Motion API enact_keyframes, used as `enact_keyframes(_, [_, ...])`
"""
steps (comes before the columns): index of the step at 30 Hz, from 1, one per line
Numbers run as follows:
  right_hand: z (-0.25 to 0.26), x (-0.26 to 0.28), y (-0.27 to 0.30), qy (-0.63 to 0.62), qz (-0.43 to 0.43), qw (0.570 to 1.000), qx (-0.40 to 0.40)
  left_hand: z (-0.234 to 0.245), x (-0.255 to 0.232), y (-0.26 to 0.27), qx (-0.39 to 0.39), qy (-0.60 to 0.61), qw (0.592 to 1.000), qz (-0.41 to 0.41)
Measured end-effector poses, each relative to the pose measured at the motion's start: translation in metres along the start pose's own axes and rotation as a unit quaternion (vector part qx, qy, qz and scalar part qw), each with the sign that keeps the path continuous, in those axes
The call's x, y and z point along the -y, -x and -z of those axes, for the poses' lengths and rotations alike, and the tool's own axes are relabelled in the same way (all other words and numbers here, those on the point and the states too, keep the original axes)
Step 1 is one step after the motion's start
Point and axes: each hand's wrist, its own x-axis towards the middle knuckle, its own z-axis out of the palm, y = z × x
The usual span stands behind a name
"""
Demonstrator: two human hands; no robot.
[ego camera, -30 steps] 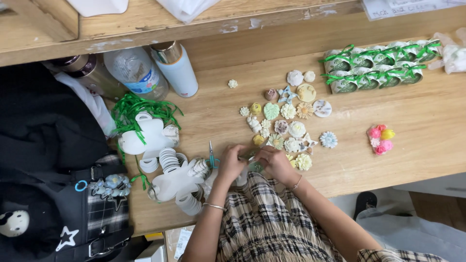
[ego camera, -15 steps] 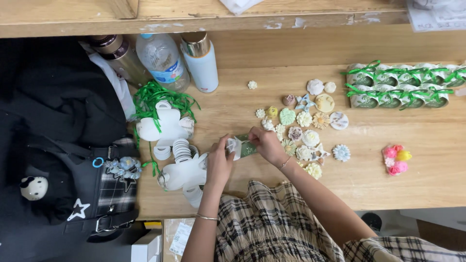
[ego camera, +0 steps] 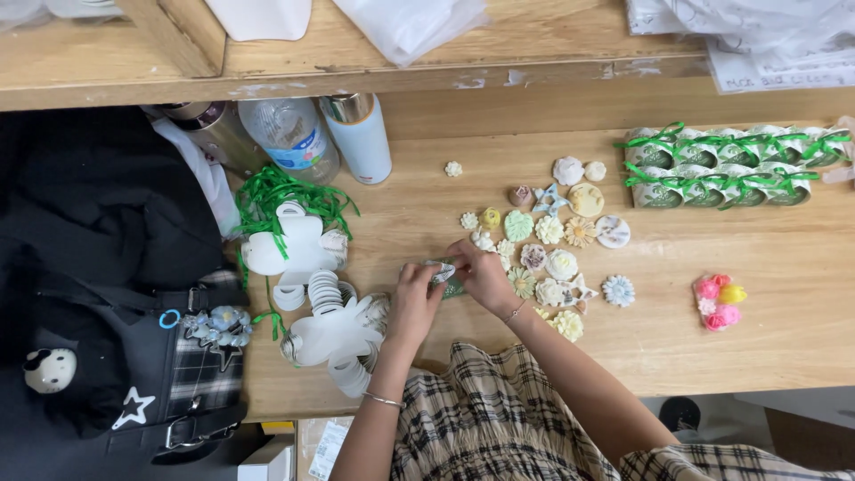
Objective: Packaging decorative wax flowers into small plastic bags and paper boxes and tying them with ribbons.
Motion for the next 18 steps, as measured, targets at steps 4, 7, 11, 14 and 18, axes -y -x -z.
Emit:
enact_keyframes(4, [0.002, -0.001, 0.002, 0.025, -0.011, 1.0, -0.004, -0.002, -0.004, -0.001, 0.007, -0.002, 1.0, 0.0])
enact_keyframes(7, [0.004, 0.001, 0.004, 0.012, -0.02, 1.0, 0.015, -0.005, -0.003, -0.002, -0.002, 0.005, 1.0, 0.004])
enact_keyframes(11, [0.01, 0.008, 0.01, -0.03, -0.005, 1.0, 0.003, -0.006, -0.009, -0.005, -0.003, -0.032, 0.999, -0.007])
enact_keyframes(14, [0.017, 0.02, 0.017, -0.023, 0.035, 0.999, -0.009, -0.009, -0.007, -0.007, 0.01, -0.053, 0.999, 0.005])
enact_keyframes(18, [0.018, 0.017, 0.03, 0.08, 0.121, 0.988, -0.043, -0.015, 0.003, -0.013, 0.013, -0.085, 0.996, -0.006])
